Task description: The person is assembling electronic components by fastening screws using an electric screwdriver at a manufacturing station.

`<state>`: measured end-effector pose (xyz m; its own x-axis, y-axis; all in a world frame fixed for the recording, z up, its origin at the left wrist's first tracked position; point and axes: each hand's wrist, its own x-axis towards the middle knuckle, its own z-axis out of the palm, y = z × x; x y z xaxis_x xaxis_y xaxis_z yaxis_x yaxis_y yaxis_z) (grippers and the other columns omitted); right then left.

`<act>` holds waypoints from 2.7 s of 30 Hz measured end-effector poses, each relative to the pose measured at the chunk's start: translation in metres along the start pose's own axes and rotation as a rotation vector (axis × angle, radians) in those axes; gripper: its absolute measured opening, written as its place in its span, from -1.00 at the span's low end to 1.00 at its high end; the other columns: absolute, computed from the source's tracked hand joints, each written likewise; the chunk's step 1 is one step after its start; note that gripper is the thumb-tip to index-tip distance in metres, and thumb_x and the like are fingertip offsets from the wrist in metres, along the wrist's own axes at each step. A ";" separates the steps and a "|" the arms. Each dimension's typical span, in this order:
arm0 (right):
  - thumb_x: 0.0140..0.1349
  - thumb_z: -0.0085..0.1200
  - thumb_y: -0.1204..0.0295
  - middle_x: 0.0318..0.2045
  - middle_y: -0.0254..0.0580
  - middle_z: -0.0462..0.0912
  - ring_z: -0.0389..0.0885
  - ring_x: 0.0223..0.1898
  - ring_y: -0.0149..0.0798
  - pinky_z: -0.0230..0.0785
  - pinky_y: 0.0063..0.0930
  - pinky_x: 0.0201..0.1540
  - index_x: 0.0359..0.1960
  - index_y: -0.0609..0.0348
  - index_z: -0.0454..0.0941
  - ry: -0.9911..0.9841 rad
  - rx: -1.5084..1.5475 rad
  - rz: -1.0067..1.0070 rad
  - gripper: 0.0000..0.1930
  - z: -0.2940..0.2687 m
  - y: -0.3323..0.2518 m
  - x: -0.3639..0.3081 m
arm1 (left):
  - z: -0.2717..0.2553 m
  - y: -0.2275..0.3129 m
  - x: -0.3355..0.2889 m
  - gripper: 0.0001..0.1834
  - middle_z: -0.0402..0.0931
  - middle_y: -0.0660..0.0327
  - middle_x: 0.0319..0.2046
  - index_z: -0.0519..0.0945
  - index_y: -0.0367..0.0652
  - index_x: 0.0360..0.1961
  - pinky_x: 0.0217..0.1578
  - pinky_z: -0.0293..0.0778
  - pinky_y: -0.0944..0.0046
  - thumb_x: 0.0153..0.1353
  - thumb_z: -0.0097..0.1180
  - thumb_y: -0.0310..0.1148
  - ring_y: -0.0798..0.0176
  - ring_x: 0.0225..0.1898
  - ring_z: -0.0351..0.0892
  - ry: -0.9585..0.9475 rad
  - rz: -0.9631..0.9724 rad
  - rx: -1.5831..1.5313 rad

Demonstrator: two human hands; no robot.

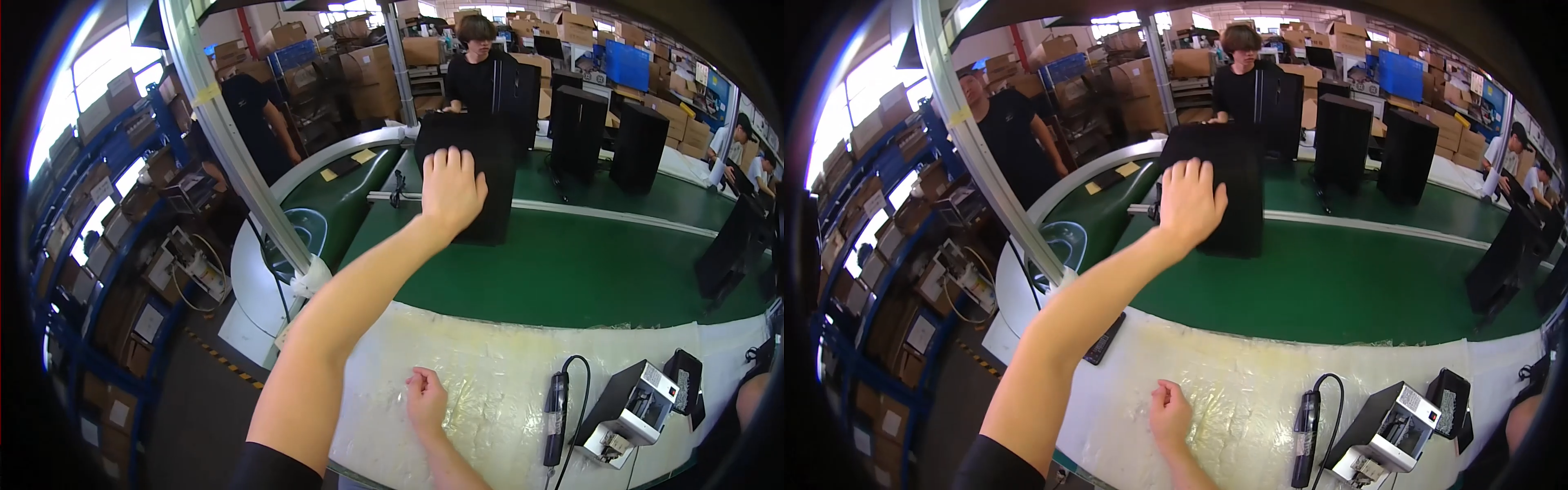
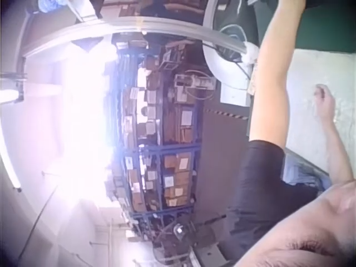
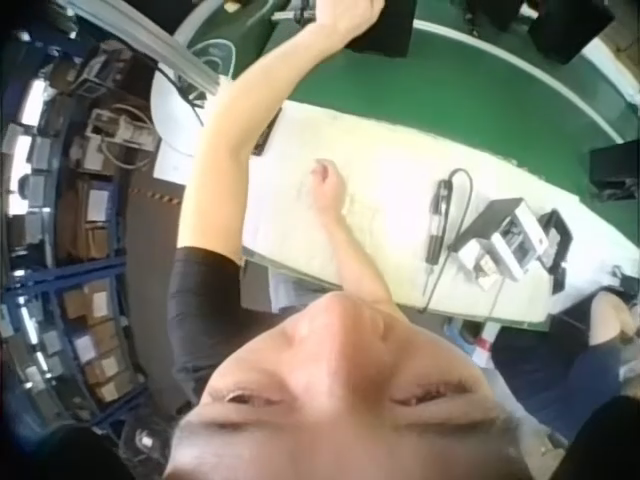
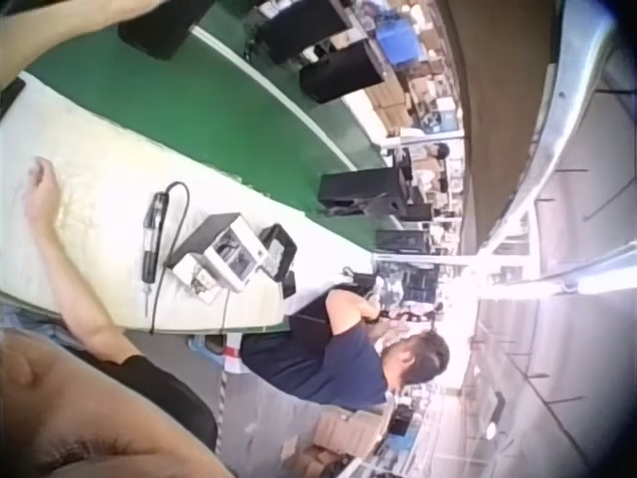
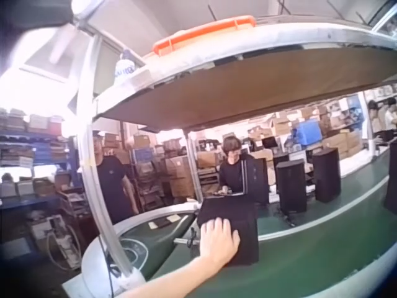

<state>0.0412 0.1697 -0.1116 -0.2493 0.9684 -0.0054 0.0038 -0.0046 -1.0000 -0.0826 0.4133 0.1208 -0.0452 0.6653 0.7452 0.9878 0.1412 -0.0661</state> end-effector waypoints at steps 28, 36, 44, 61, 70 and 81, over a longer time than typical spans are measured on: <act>0.44 -0.31 0.06 0.17 -0.10 0.43 0.48 0.09 -0.19 0.35 -0.25 0.14 0.26 0.10 0.29 0.152 1.257 -0.082 -0.49 -0.073 0.041 0.074 | -0.270 -0.040 -0.308 -0.43 0.40 0.23 -0.73 0.43 -0.15 -0.75 -0.57 0.28 0.29 0.37 -0.14 -0.05 0.32 -0.64 0.38 0.348 -1.116 -0.960; 0.44 -0.26 0.08 -0.10 -0.19 0.61 0.60 -0.18 -0.27 0.44 -0.39 -0.06 0.03 0.24 0.51 0.228 0.519 0.023 -0.52 -0.078 0.029 0.011 | -0.213 -0.136 -0.510 -0.51 0.49 0.20 -0.62 0.51 -0.16 -0.61 -0.56 0.23 0.32 0.40 -0.14 -0.09 0.36 -0.67 0.28 0.482 -1.453 -1.511; 0.24 0.01 0.41 -0.06 0.17 0.54 0.52 -0.02 -0.01 0.33 -0.19 0.09 0.05 0.38 0.46 0.385 -0.966 -0.605 -0.62 -0.187 -0.058 -0.057 | -0.245 -0.095 -0.408 -0.53 0.59 0.27 -0.41 0.54 -0.09 -0.36 -0.33 0.53 0.27 0.32 -0.05 0.13 0.26 -0.37 0.57 -0.005 -1.575 -2.116; 0.07 0.16 0.45 -0.24 0.09 0.51 0.53 -0.23 -0.05 0.38 -0.26 -0.15 0.04 0.36 0.43 0.287 -0.790 -0.223 -0.54 -0.235 -0.085 -0.077 | -0.243 -0.011 -0.232 -0.54 0.61 -0.07 -0.22 0.51 -0.37 -0.03 -0.04 0.47 0.18 0.30 0.05 -0.14 0.02 -0.13 0.62 -0.770 0.001 -0.680; 0.24 0.01 0.41 0.02 0.07 0.42 0.61 -0.14 -0.05 0.57 -0.33 -0.27 0.12 0.33 0.20 0.504 0.216 -0.817 -0.54 -0.326 -0.164 -0.114 | -0.208 0.071 -0.193 -0.31 0.58 -0.11 -0.06 0.45 -0.26 0.16 0.02 0.45 0.12 0.08 0.26 -0.07 -0.08 -0.02 0.59 -1.058 0.054 -0.714; 0.21 0.02 0.62 -0.20 -0.04 0.51 0.53 -0.51 -0.39 0.47 -0.50 -0.37 0.28 0.25 0.00 0.625 -0.156 -0.996 -0.37 -0.337 -0.157 -0.063 | -0.209 0.112 -0.195 -0.25 0.59 -0.12 -0.10 0.40 -0.10 0.22 -0.01 0.46 0.04 0.09 0.21 0.10 -0.17 -0.06 0.58 -1.084 0.154 -0.725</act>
<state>0.3821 0.1937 0.0468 0.3067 0.4822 0.8206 0.2045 0.8086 -0.5516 0.0678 0.1459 0.1068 0.3140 0.9343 -0.1687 0.8336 -0.1863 0.5200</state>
